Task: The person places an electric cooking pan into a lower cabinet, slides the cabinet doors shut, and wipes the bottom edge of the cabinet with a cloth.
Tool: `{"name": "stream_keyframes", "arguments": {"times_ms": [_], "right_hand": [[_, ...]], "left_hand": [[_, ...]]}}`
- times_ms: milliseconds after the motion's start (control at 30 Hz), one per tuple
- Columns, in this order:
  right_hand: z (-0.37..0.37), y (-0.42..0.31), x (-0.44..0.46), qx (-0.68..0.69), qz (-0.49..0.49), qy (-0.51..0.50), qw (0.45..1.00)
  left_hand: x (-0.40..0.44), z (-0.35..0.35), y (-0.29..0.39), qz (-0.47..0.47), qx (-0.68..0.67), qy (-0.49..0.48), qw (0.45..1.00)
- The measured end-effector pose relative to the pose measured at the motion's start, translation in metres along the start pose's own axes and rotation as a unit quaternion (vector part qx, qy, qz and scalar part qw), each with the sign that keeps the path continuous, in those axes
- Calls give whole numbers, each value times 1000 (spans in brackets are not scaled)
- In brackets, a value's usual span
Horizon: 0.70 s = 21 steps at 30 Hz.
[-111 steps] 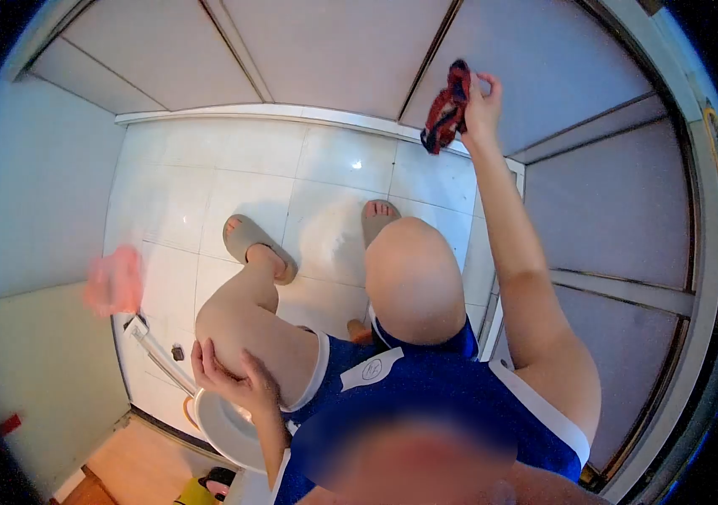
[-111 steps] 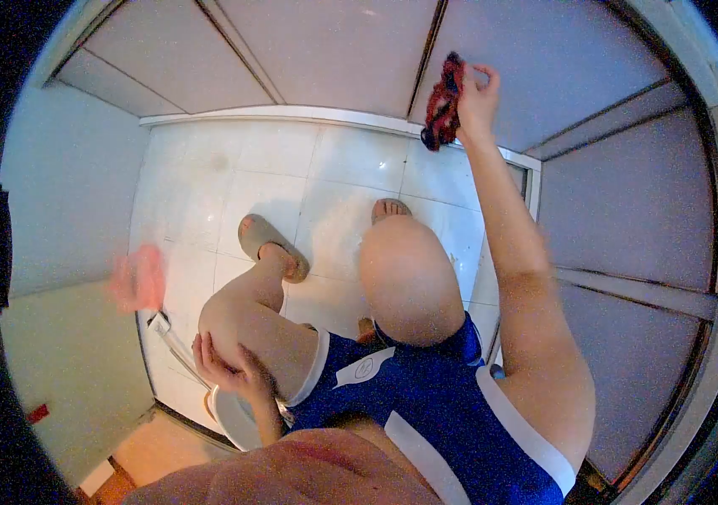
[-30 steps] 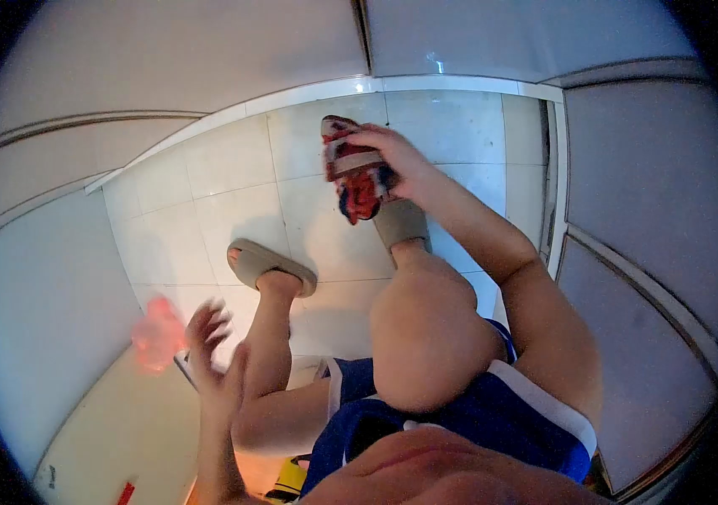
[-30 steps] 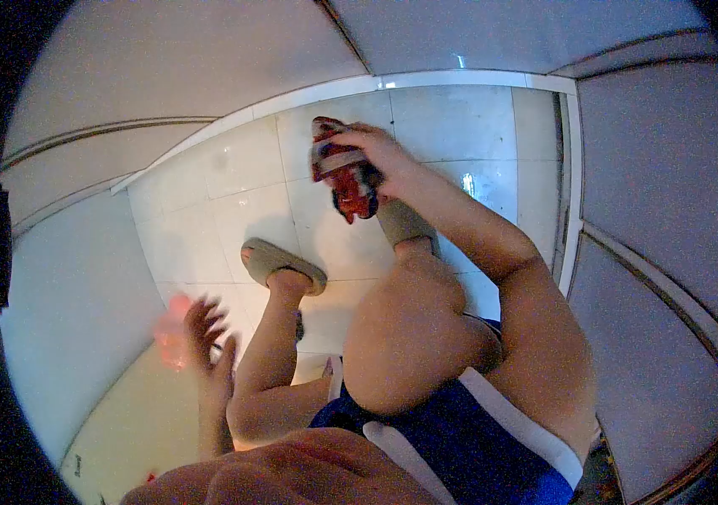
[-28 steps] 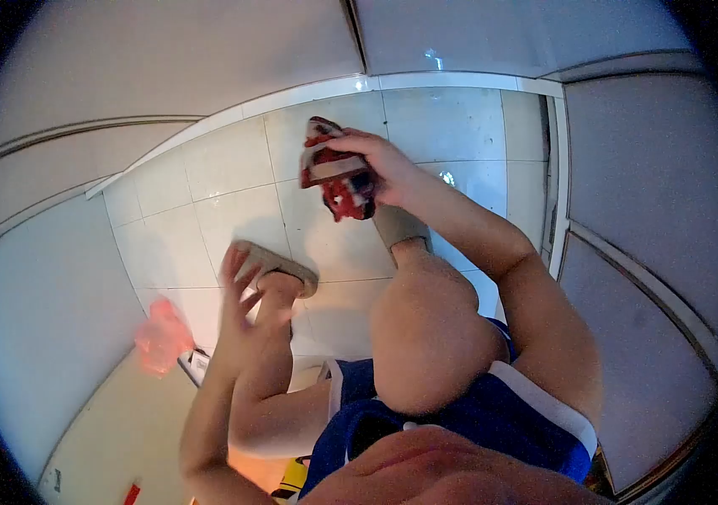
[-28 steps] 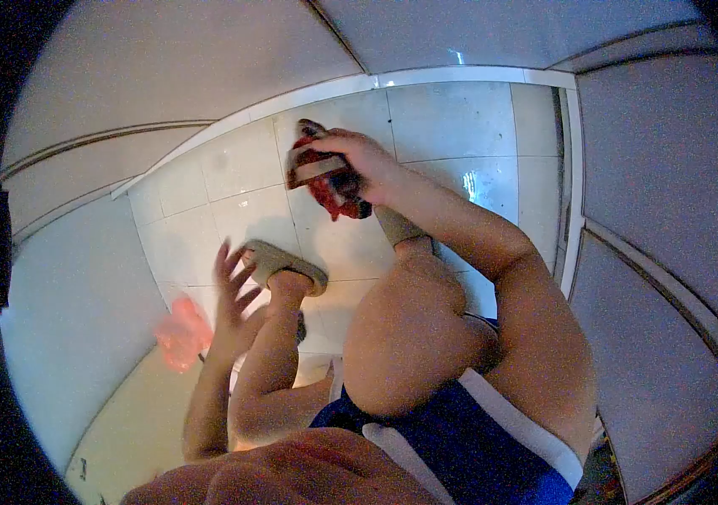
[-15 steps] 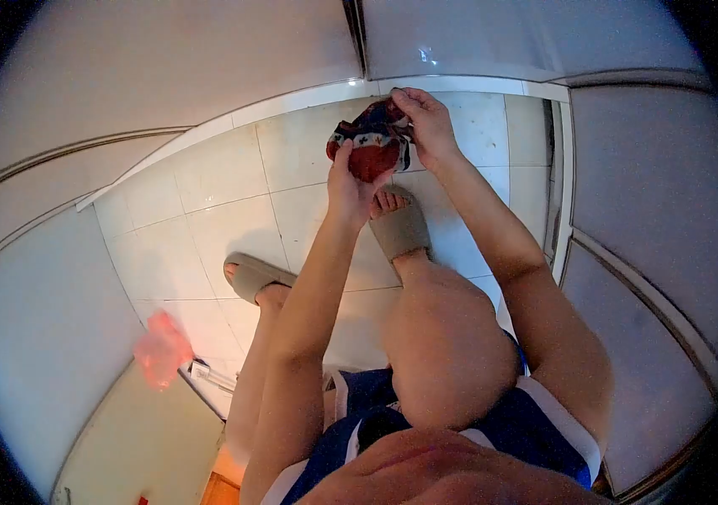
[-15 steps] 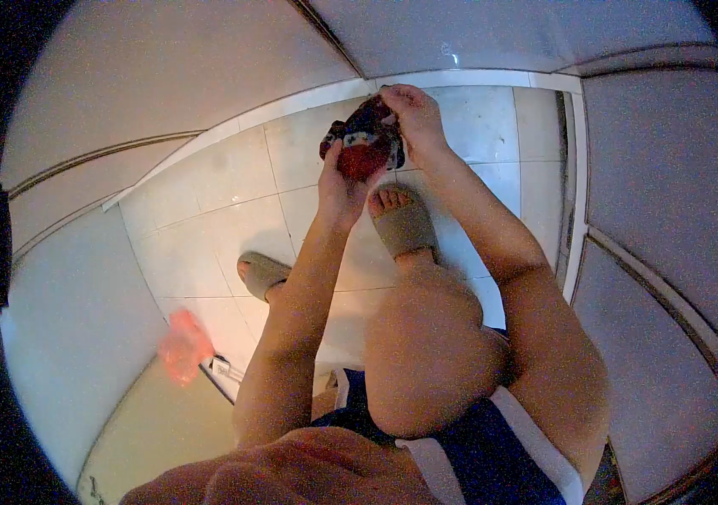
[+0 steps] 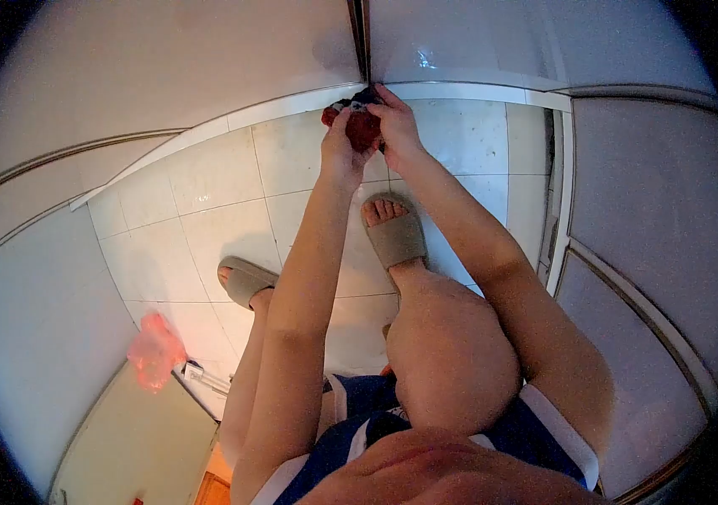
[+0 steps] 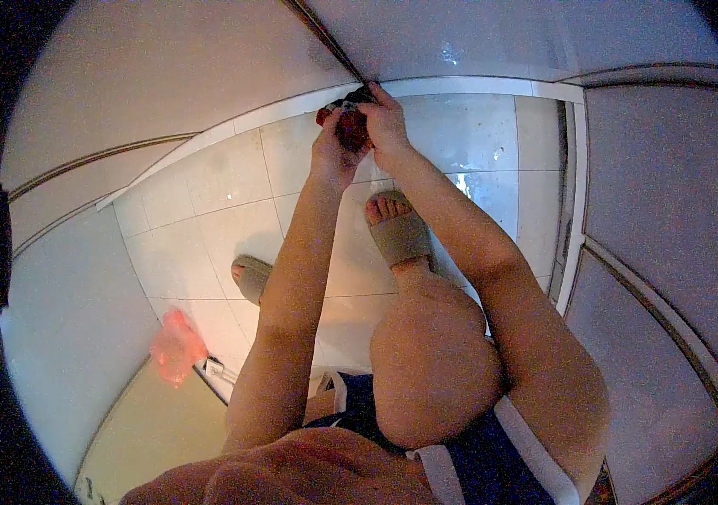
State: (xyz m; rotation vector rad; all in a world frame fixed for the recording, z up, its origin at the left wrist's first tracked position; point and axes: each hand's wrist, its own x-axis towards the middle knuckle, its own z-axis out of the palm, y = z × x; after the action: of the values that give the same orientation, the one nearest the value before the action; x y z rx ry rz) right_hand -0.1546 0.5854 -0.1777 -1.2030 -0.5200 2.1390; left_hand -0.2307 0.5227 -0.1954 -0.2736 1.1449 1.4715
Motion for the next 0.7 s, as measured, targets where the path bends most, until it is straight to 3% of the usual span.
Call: {"name": "stream_keyframes", "arguments": {"times_ms": [267, 500, 600, 700], "right_hand": [[-4, 25, 15, -105, -113, 82, 985], [-8, 22, 12, -132, -153, 42, 979], [-13, 25, 15, -130, -85, 27, 988], [-21, 37, 26, -225, -162, 39, 960]], "left_hand": [[7, -4, 8, -12, 49, -44, 998], [8, 2, 5, -20, 24, -56, 998], [16, -3, -3, -22, 34, -49, 998], [16, -4, -5, -9, 47, -57, 997]]}}
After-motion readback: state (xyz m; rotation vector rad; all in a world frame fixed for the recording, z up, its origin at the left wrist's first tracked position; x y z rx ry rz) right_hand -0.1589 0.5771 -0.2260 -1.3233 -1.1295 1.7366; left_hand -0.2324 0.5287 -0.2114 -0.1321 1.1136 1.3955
